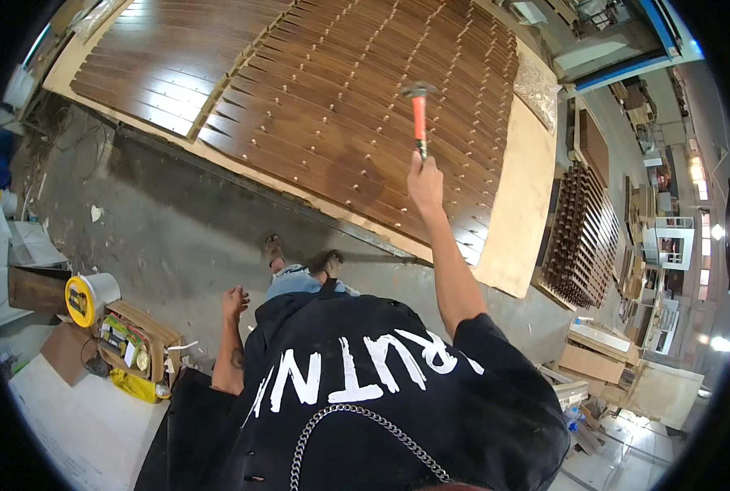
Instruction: The recorder inserts wooden pegs into pre-drilled holes in wooden slats and uses a hammer to secure them during the assembly of a furniture panel.
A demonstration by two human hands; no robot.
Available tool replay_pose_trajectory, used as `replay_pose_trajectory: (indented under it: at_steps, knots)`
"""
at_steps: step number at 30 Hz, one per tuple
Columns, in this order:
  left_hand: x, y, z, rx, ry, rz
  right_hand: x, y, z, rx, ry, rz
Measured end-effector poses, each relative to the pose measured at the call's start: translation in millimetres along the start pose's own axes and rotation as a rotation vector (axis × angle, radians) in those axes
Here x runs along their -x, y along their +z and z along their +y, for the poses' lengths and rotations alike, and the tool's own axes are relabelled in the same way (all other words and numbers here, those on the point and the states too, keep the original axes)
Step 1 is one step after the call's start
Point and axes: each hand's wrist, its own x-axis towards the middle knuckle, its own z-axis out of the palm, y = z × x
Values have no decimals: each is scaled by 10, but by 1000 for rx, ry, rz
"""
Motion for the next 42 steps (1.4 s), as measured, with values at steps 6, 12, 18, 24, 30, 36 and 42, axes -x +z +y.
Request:
replay_pose_trajectory:
  at_steps: [6, 12, 18, 24, 30, 36, 42]
  knots:
    - [-193, -324, 438, -6, 85, -18, 166, 320, -22, 181, 15, -49]
    - [-414, -599, 732, 46, 33, 52, 561, 333, -212, -22, 170, 62]
    - [-461, -757, 679, -56, 89, -20, 670, 260, -349, 50, 20, 94]
    - [-469, -680, 833, -32, 77, -36, 745, 464, -191, 5, 100, 186]
    - [-560, -665, 856, -19, 80, 8, 898, 213, -414, -22, 95, 66]
    - [-469, -593, 795, -12, 85, -62, 1062, 448, -226, 171, 154, -27]
    - [-494, -553, 719, -29, 64, -66, 1344, 199, -500, -120, 158, 85]
